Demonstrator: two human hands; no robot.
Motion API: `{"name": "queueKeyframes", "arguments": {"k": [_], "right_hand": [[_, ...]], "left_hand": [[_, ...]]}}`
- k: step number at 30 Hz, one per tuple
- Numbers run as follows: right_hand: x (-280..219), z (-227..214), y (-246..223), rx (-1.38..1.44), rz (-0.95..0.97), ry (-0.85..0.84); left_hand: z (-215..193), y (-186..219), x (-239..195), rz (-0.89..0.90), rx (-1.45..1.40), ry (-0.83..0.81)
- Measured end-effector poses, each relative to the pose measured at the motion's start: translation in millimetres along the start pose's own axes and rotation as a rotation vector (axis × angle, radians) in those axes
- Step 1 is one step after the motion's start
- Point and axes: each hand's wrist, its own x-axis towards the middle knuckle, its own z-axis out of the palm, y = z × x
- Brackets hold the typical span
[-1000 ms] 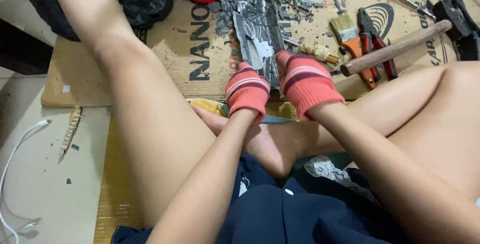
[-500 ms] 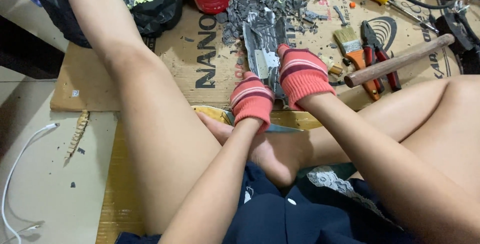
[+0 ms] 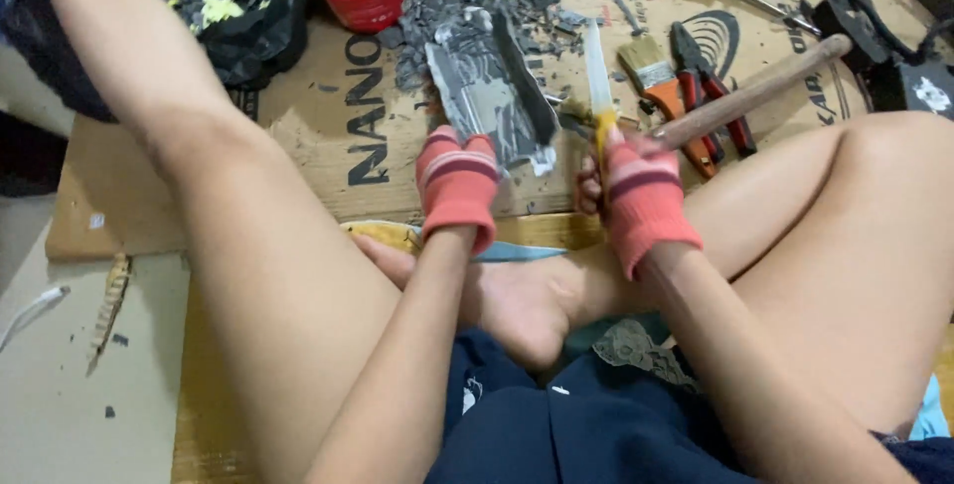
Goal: The person sits on the floor and uses a yellow utility knife to scrape a black plastic sheet, removing material and creating debris. A dog is present nearby, occasionally sniffing the person's leg.
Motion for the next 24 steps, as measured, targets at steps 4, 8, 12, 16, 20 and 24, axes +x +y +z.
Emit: {"name": "queueKeyframes", "arguments": {"k": [4,8,12,16,20,24], "right_hand": [[1,-18,-11,0.389,0.275,-0.114],[30,-32,-5,0.521,0.207,-0.093],[33,-39,10,0.497,0.166,-0.080],[54,-42,23,0.509,0.171,-0.098],[74,-39,35,0.544,0.231,-0.111],[68,-43,33,0.561,0.150,-0.094]], "left_hand": [[1,17,-2,-0.006,0.014,-0.019],[2,12,-6,-0.036,-0.224,-0.627],[14,10,9,-0.021,-0.181,-0.785],[37,2,4,-0.039,-0.159,-0.562],[59,-9,-7,-0.118,0.195,0.049],[71,-24,-34,-0.099,0.344,0.149]]}}
